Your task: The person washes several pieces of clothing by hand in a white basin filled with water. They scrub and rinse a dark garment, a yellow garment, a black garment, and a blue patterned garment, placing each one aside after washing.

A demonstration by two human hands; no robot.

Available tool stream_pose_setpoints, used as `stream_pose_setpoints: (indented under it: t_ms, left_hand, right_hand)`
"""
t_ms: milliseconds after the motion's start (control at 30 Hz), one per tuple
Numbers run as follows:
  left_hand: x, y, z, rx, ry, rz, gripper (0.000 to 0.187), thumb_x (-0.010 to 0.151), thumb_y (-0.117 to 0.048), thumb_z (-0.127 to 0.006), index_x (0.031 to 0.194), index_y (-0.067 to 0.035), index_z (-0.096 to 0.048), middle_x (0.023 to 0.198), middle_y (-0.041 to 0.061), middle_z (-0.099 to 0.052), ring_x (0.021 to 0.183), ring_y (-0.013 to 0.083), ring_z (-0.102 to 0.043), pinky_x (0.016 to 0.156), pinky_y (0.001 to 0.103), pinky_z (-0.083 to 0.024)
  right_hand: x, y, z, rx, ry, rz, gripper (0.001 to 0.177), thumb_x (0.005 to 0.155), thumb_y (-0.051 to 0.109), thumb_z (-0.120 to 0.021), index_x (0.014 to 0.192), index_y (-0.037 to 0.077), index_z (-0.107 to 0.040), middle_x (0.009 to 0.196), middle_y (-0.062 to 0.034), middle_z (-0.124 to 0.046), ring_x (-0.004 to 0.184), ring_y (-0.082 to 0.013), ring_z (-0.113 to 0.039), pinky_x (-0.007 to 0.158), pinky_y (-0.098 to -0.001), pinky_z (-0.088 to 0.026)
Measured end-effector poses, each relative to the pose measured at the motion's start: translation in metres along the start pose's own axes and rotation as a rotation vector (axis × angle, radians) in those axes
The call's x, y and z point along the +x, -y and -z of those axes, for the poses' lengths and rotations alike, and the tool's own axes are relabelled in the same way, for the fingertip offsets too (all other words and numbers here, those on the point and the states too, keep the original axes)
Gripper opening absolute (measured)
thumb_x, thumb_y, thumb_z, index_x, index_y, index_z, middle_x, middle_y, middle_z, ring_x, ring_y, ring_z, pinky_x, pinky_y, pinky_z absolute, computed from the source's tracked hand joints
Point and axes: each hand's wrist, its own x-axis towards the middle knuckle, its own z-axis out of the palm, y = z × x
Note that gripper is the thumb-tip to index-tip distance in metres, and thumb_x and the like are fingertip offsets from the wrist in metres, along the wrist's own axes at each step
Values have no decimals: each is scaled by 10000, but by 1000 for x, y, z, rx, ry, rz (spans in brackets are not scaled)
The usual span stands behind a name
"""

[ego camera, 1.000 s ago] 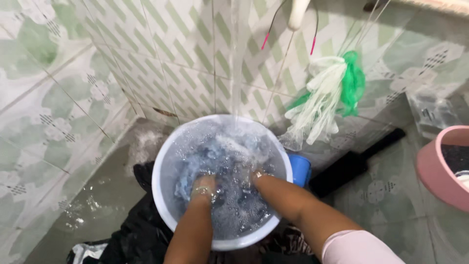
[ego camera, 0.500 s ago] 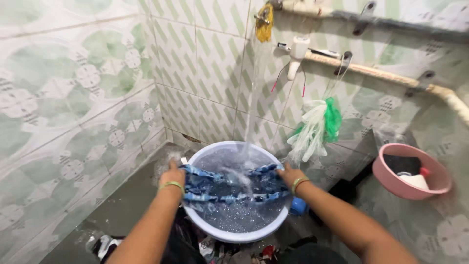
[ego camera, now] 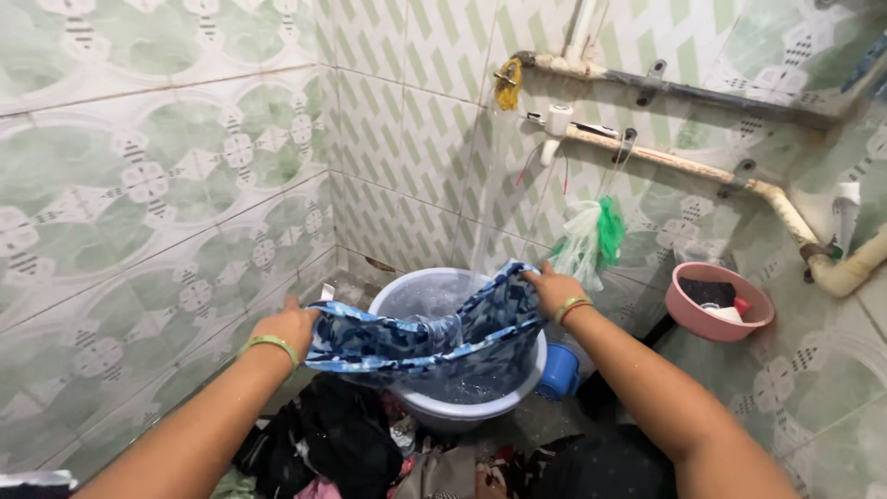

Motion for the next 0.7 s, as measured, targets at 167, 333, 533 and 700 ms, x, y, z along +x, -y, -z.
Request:
stream_pose_setpoints:
  t_ms: [167, 333, 533, 700]
  left_hand:
    - [-33, 3, -9, -95, 84, 55, 458, 921, -248, -672, 1364, -222, -561, 1396, 198, -494, 1143, 419, -662, 957, 485, -565]
    - [-39, -11, -48, -107, 205, -36, 492, 889, -218, -727, 1360, -218, -585, 1395, 207, -501, 1200, 418, -626, 995, 482, -542]
    - [-23, -17, -64, -98, 159, -92, 447, 903, -174, -681, 1344, -187, -603, 1404, 232, -521, 1190, 401, -646, 996, 468, -548]
    - [-24, -17, -57, -38, 181, -72, 439, 909, -128, -622, 1344, -183, -594, 1434, 239, -485, 1196, 404, -635, 990, 464, -549]
  right_hand:
    - [-10, 18, -39, 51, -42, 66, 687, 790, 89, -684, 1435, 295, -563, 1294, -210, -588, 1048, -405, -686, 870, -468, -570]
    - [-21, 69, -79, 118, 280, 190, 319, 827, 400, -789, 1081, 207, -775, 1251, -171, -628, 1097, -344, -657, 971, -419, -529]
    - [-9, 131, -98, 159, 70, 647, 173, 934, 163, -589, 1070, 129, -691, 1277, -117, -611, 1010, -345, -677, 891, -434, -562]
    - [-8, 195, -136, -132, 30, 1089, 303, 912, 113, -542, 1182, 147, -677, 1390, -161, -542, 1007, -334, -682, 730, -425, -602]
